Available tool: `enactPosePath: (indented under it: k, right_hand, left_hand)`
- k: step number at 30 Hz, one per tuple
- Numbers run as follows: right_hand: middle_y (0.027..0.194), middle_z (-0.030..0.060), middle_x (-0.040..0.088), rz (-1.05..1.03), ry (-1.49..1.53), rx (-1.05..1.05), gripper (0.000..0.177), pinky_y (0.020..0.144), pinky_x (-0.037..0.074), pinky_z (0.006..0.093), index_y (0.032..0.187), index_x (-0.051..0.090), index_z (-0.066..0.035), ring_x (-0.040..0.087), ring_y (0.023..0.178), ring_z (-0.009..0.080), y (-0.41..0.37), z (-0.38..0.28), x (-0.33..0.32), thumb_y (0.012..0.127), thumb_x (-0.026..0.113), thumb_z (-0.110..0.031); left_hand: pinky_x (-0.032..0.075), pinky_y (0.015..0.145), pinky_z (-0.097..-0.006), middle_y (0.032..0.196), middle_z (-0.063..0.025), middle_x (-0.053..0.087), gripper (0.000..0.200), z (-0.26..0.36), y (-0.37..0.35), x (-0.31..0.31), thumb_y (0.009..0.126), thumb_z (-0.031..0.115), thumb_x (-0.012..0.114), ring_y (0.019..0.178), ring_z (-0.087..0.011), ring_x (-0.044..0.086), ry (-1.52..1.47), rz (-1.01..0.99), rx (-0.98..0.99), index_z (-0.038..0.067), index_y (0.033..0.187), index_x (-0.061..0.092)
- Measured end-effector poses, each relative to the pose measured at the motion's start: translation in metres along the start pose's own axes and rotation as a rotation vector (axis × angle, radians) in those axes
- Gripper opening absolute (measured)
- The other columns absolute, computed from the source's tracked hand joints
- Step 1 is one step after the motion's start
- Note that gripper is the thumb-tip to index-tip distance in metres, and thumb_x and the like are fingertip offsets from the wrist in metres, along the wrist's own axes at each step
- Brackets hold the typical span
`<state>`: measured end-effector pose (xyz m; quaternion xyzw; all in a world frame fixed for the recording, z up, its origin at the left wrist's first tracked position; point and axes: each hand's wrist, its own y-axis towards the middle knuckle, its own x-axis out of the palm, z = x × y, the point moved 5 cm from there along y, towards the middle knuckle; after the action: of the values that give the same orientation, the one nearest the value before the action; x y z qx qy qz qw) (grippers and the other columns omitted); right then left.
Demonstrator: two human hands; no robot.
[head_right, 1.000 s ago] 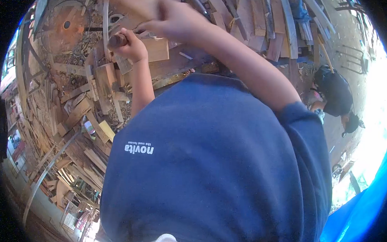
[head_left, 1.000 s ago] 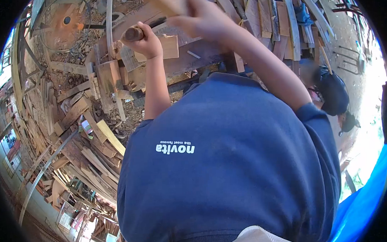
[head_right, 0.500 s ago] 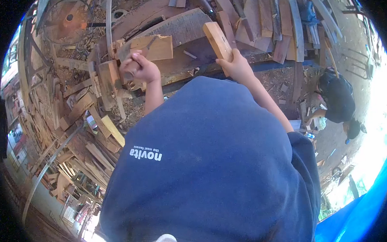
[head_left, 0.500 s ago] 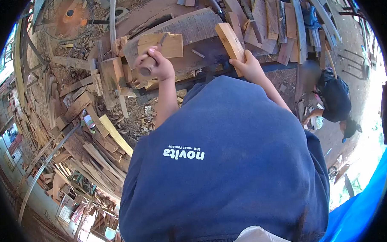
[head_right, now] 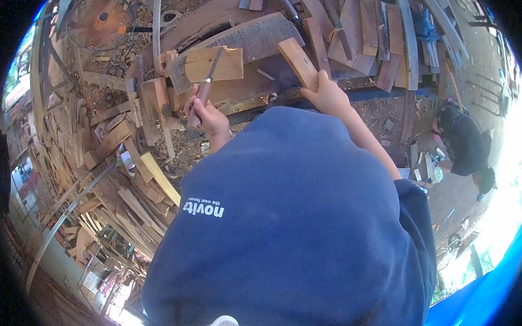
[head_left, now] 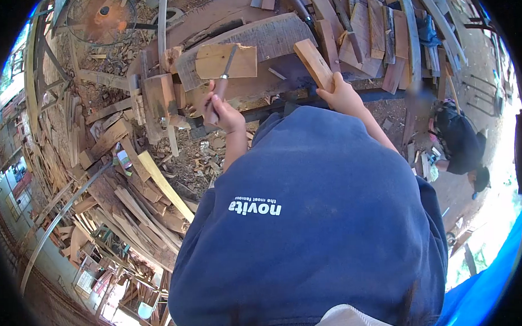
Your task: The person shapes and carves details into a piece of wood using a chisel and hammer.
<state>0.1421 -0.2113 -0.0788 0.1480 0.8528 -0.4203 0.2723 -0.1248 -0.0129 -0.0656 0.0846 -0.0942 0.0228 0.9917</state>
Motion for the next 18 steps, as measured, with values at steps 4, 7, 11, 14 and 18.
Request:
enactPosePath:
  k: [4,7,11,14,18]
  right_hand:
    - [0.104,0.0283,0.066,-0.003,-0.039,-0.005,0.056,0.083,0.051,0.0499,0.110,0.044,-0.004,0.064,0.100,0.0448,0.000,0.002,-0.003,0.082,0.069,-0.045]
    - [0.103,0.0286,0.066,-0.009,-0.030,-0.011,0.055,0.083,0.051,0.0503,0.110,0.043,-0.005,0.064,0.100,0.0450,0.001,0.005,-0.004,0.082,0.069,-0.045]
    - [0.103,0.0282,0.066,-0.021,-0.031,-0.011,0.055,0.082,0.051,0.0503,0.110,0.043,-0.005,0.064,0.100,0.0448,0.005,0.009,-0.004,0.082,0.069,-0.044]
    - [0.104,0.0276,0.066,-0.026,-0.044,-0.006,0.054,0.082,0.051,0.0503,0.110,0.043,-0.005,0.064,0.100,0.0447,0.006,0.010,-0.004,0.082,0.070,-0.044]
    - [0.105,0.0270,0.066,-0.024,-0.043,-0.005,0.054,0.082,0.051,0.0506,0.109,0.044,-0.005,0.064,0.101,0.0450,0.006,0.010,-0.004,0.082,0.070,-0.044]
  left_hand:
    - [0.039,0.109,-0.0495,0.130,-0.0170,0.057,0.021,0.000,0.027,-0.009,0.095,0.019,0.054,0.128,-0.0300,0.050,-0.181,-0.013,0.047,0.009,0.111,0.045]
    - [0.037,0.111,-0.0502,0.131,-0.0151,0.056,0.024,0.012,0.052,0.002,0.095,0.022,0.055,0.131,-0.0302,0.047,-0.190,0.058,0.069,0.010,0.112,0.044]
    - [0.037,0.111,-0.0509,0.131,-0.0150,0.055,0.024,0.027,0.075,0.028,0.094,0.022,0.055,0.131,-0.0307,0.047,-0.181,0.013,0.137,0.011,0.113,0.044]
    - [0.036,0.112,-0.0514,0.132,-0.0145,0.054,0.025,0.037,0.082,0.047,0.095,0.023,0.055,0.131,-0.0310,0.046,-0.125,-0.077,0.192,0.011,0.114,0.043]
    - [0.040,0.110,-0.0511,0.129,-0.0182,0.054,0.024,0.040,0.087,0.064,0.092,0.019,0.058,0.126,-0.0318,0.051,-0.144,-0.169,0.248,0.010,0.110,0.044]
